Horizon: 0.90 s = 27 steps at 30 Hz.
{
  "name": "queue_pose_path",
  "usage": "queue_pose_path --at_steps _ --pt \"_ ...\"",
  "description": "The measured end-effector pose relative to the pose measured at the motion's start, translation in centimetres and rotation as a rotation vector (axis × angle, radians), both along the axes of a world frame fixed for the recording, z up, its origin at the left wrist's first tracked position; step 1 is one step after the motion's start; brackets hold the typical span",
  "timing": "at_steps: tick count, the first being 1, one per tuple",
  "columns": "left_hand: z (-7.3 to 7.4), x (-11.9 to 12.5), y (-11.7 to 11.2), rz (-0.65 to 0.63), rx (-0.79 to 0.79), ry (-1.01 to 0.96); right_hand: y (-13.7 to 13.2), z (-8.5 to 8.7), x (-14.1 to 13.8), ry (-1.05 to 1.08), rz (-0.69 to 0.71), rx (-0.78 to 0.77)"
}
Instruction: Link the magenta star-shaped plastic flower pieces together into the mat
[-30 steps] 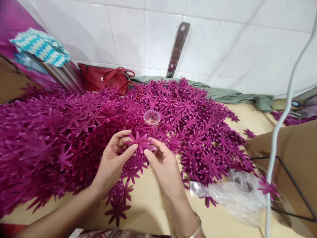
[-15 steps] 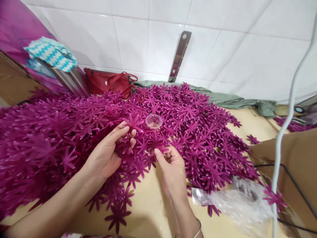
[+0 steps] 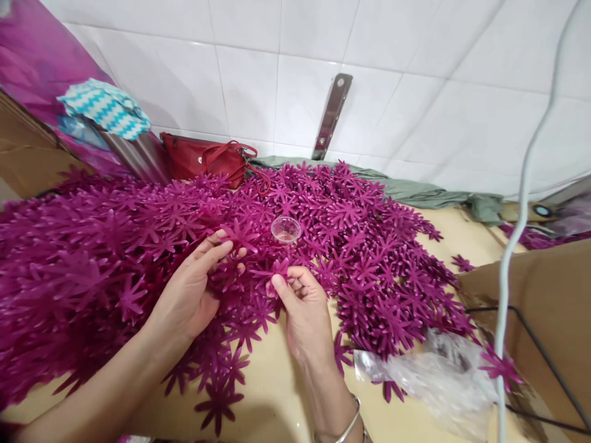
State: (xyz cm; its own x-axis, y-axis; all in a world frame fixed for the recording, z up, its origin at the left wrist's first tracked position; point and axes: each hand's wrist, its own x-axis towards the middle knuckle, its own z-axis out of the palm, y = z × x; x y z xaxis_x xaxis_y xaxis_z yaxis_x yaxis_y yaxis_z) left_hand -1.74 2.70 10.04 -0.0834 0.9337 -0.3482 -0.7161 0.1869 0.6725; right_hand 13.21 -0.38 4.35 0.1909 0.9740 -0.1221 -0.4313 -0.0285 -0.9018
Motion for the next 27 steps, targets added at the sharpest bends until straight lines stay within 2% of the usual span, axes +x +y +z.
queue_pose_path --at_steps 5,9,13,16,19,23,25,27 --pt "-1.2 0.0 -1.0 -0.141 0.052 0.102 0.2 0.2 -0.3 -0.149 0.007 0.062" --pt "-2.0 0.4 -1.3 -0.238 0.125 0.196 0.3 1.3 -0.7 -0.451 0.003 0.173" --pt "-1.9 -0.3 -0.7 -0.233 0.135 0.203 0.4 1.9 -1.0 -0.607 -0.003 0.246" --pt "-1.4 -1.2 -0.2 -0.183 0.210 0.270 0.5 1.9 -1.1 -0.600 0.023 0.270" --pt "-1.1 -1.6 -0.2 -0.163 0.319 0.404 0.6 1.9 -1.2 -0.599 -0.028 0.287" --pt "-1.9 -1.3 -0.5 -0.282 0.354 0.513 0.7 1.9 -1.4 -0.813 -0.077 0.393" --pt "-2.5 -1.2 -0.4 -0.274 0.344 0.488 0.8 1.9 -1.4 -0.908 -0.073 0.450" --pt "-2.9 -1.3 -0.2 -0.231 0.357 0.486 0.8 1.9 -1.3 -0.891 -0.052 0.445"
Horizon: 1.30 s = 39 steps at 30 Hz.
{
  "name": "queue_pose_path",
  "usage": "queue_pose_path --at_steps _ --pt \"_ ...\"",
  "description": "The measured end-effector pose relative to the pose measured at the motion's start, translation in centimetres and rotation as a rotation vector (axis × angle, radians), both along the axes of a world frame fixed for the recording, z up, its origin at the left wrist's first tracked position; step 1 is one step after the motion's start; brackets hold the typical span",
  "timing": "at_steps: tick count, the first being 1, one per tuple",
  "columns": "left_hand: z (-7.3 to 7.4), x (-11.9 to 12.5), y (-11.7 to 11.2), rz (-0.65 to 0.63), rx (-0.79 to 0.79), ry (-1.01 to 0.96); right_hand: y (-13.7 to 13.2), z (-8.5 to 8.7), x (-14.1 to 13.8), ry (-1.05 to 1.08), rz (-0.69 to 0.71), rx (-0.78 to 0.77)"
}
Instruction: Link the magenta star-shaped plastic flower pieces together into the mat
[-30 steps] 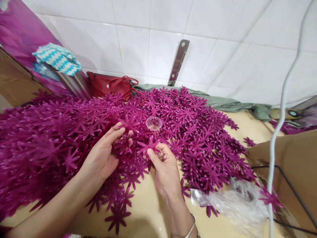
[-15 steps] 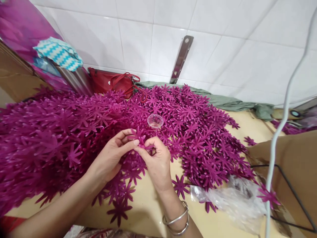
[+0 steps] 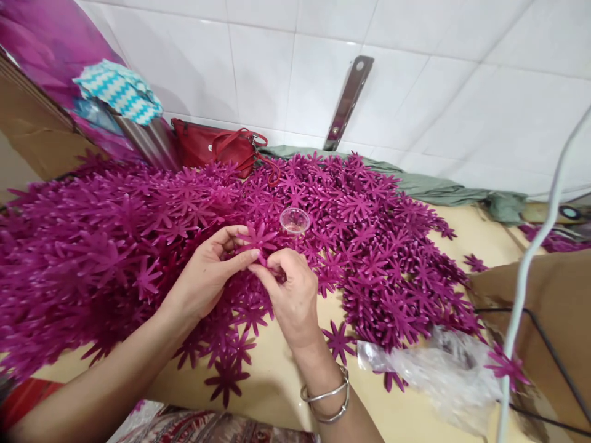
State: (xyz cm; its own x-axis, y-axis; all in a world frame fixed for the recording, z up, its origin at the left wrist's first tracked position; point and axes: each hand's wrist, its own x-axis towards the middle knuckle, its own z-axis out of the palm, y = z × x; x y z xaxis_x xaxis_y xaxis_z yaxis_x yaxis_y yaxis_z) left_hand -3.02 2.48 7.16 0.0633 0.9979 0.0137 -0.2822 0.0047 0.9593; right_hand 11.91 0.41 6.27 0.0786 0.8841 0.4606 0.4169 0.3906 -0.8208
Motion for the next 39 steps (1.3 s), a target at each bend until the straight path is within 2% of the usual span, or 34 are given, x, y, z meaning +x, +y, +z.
queue_pose_path --at_steps 4,8,10,12,15,18,21,24,28,32,35,39 --pt "0.4 -0.6 0.5 0.101 0.115 0.089 0.2 -0.1 0.4 0.227 0.037 -0.146" --pt "2.3 -1.6 0.8 0.312 0.260 0.191 0.8 -0.6 0.8 0.451 0.081 -0.258" --pt "3.6 -2.3 1.2 0.457 0.338 0.191 1.1 -0.8 0.8 0.425 0.085 -0.276" --pt "4.6 -2.9 1.7 0.573 0.395 0.128 1.3 -0.6 0.7 0.300 0.120 -0.263" --pt "5.2 -3.4 2.5 0.663 0.408 -0.063 1.5 0.4 0.3 0.088 0.141 -0.123" --pt "4.9 -3.2 3.0 0.616 0.288 -0.315 1.3 1.9 -0.5 0.015 0.098 0.004" --pt "4.6 -2.3 2.8 0.525 0.150 -0.459 1.0 3.0 -2.1 0.137 0.211 -0.110" --pt "4.6 -1.3 2.0 0.466 0.079 -0.513 0.9 3.1 -4.2 0.348 0.344 -0.240" --pt "4.3 -0.6 0.8 0.362 0.106 -0.499 1.5 2.8 -5.9 0.517 0.315 -0.238" --pt "3.6 -0.7 -0.1 0.319 0.190 -0.335 2.2 2.3 -5.5 0.588 0.244 -0.241" --pt "2.8 -0.9 -0.4 0.294 0.141 -0.228 2.5 1.8 -5.0 0.625 0.248 -0.266" --pt "2.0 -1.1 0.0 0.328 0.082 -0.246 2.5 1.1 -4.8 0.642 0.279 -0.293"
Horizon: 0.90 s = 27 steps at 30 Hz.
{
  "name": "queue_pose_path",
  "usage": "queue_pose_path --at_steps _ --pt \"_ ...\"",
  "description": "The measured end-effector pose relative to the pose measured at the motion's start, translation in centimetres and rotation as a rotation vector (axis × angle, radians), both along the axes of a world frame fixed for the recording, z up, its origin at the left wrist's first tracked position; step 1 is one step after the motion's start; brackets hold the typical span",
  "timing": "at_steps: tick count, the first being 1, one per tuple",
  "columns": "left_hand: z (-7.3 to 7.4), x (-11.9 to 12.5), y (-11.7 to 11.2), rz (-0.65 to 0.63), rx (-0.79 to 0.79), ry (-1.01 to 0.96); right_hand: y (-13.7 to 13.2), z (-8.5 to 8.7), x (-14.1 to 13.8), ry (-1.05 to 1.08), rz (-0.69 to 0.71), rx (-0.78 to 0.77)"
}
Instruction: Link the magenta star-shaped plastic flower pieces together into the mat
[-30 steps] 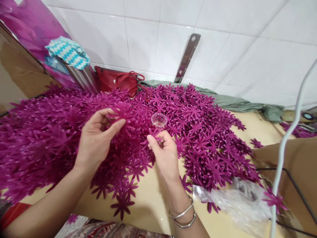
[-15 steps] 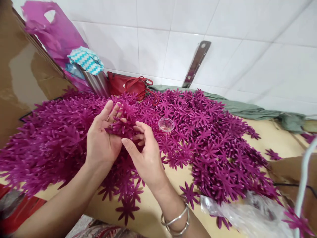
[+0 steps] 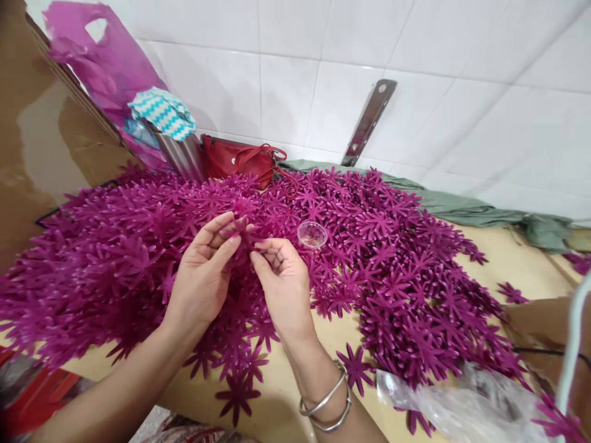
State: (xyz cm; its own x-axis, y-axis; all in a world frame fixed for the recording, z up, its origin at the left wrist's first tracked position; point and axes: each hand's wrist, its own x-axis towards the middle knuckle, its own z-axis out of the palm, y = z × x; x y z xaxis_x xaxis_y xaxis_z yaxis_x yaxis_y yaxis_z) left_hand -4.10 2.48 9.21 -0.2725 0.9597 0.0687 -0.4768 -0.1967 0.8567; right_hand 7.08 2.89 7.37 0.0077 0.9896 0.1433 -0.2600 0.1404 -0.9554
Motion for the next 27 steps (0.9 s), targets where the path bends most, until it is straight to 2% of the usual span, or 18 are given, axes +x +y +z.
queue_pose_path --at_steps 4,8,11,14,17,19,23,27 --pt "0.1 -0.7 0.8 0.108 0.026 -0.023 -0.2 -0.5 0.3 -0.078 0.021 -0.035" --pt "1.2 -2.2 1.3 0.255 0.098 0.007 -0.1 -1.0 1.1 -0.104 -0.012 -0.061" --pt "2.2 -3.3 1.4 0.308 0.151 0.054 -0.2 -1.3 1.6 -0.088 -0.035 -0.075" --pt "2.9 -3.7 1.1 0.308 0.184 0.043 -0.2 -1.2 1.9 -0.084 -0.027 -0.084" --pt "3.0 -3.5 -0.2 0.247 0.135 -0.011 0.0 -0.7 2.2 -0.068 -0.006 -0.078" --pt "2.6 -3.3 -1.5 0.172 0.079 -0.019 0.3 -0.1 2.4 -0.032 0.023 -0.081" --pt "0.5 -2.6 -4.1 -0.072 -0.068 0.046 0.5 0.9 2.7 0.031 0.037 -0.077" --pt "-1.8 -1.3 -5.6 -0.323 -0.255 0.061 0.5 1.4 3.5 0.029 0.007 -0.076"
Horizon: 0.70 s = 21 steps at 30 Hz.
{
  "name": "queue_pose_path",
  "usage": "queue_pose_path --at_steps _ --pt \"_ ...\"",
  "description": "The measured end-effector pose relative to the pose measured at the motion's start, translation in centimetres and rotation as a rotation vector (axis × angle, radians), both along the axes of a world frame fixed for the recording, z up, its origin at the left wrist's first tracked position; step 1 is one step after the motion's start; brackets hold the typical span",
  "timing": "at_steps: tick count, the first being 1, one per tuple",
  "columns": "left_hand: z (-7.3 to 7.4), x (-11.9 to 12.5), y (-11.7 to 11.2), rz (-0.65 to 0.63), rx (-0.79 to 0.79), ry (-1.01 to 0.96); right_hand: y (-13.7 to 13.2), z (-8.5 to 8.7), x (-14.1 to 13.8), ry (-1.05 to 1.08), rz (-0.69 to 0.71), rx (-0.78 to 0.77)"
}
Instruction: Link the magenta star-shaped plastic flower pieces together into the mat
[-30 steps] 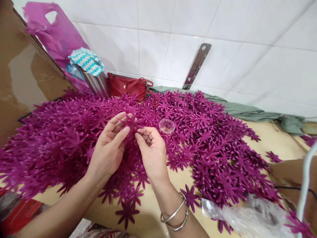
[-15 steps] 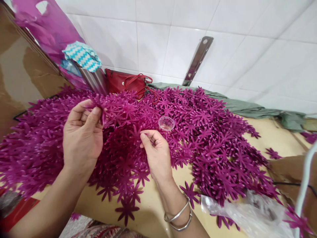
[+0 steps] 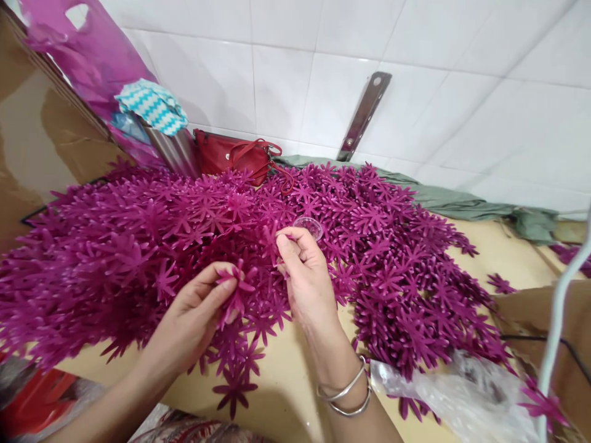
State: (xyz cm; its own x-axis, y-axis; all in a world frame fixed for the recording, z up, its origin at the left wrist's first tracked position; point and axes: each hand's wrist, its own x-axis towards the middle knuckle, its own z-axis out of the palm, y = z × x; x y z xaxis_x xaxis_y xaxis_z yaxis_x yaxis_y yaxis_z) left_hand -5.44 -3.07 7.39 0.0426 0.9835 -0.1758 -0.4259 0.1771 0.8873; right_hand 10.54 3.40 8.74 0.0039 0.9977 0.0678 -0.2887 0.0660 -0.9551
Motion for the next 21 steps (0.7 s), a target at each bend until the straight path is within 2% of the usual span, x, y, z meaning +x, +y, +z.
queue_pose_path --at_steps 3,5,10,14,16,18,21 --pt "-1.3 1.1 -0.5 -0.155 -0.057 0.018 0.3 0.5 0.4 -0.080 -0.033 0.075" --pt "-2.2 1.9 -0.7 -0.220 -0.058 0.034 0.9 1.3 0.1 -0.161 -0.008 0.150" --pt "-3.8 3.8 -1.0 -0.290 -0.050 0.088 3.1 3.9 -3.1 -0.347 0.125 0.426" --pt "-4.2 4.9 -0.8 -0.308 -0.085 0.068 4.8 4.6 -5.2 -0.428 0.225 0.628" --pt "-4.3 5.3 -0.4 -0.297 -0.108 0.042 5.0 4.7 -4.7 -0.518 0.215 0.676" --pt "-4.3 5.7 0.0 -0.274 -0.103 0.002 4.6 4.7 -3.1 -0.609 0.138 0.678" --pt "-4.6 6.3 0.7 -0.225 -0.115 -0.064 2.4 4.2 0.7 -0.649 -0.002 0.562"
